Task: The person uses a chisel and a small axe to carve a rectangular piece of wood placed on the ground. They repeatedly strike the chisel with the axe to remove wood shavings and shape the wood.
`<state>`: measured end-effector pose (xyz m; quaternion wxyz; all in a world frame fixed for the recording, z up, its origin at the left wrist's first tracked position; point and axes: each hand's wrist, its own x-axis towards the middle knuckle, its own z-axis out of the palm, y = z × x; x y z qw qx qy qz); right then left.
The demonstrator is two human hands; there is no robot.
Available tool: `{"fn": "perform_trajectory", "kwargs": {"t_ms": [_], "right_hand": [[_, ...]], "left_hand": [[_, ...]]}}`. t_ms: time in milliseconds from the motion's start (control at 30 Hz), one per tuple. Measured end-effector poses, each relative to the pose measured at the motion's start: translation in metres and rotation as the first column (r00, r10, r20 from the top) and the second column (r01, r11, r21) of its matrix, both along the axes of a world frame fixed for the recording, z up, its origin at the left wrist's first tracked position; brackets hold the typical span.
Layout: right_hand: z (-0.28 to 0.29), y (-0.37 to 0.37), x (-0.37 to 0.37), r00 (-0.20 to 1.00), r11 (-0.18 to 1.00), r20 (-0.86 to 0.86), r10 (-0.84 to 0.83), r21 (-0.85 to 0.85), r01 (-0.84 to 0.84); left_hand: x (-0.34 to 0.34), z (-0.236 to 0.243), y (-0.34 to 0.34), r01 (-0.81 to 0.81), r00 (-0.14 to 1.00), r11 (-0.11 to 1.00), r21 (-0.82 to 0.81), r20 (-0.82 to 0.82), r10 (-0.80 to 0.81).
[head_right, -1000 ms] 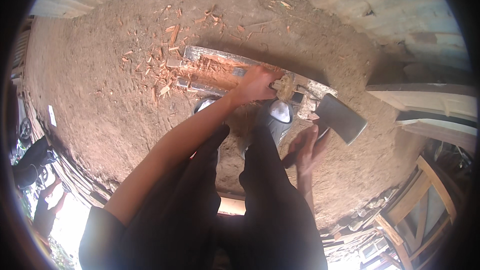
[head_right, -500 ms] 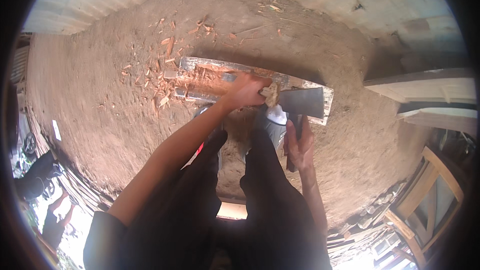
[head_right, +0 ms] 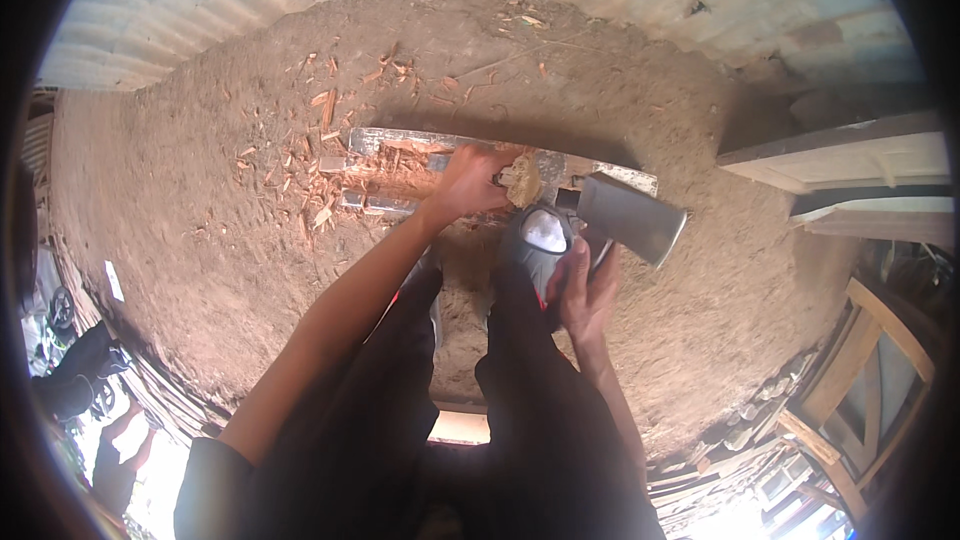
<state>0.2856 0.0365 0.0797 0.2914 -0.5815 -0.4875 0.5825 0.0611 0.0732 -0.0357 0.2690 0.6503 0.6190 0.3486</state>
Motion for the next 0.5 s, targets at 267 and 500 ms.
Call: {"fn": "perform_trajectory", "kwargs": {"t_ms": [267, 500], "right_hand": [[0.012, 0.014, 0.005, 0.998, 0.999, 0.058, 0.010, -0.046, -0.007], [0.002, 0.021, 0.005, 0.938, 0.950, 0.186, 0.292, -0.171, -0.261]], "left_hand": [[-0.005, -0.012, -0.008, 0.056, 0.994, 0.998, -0.029, -0.097, -0.059], [-0.013, -0.005, -0.012, 0.080, 0.979, 0.989, -0.122, -0.178, -0.101]]}}
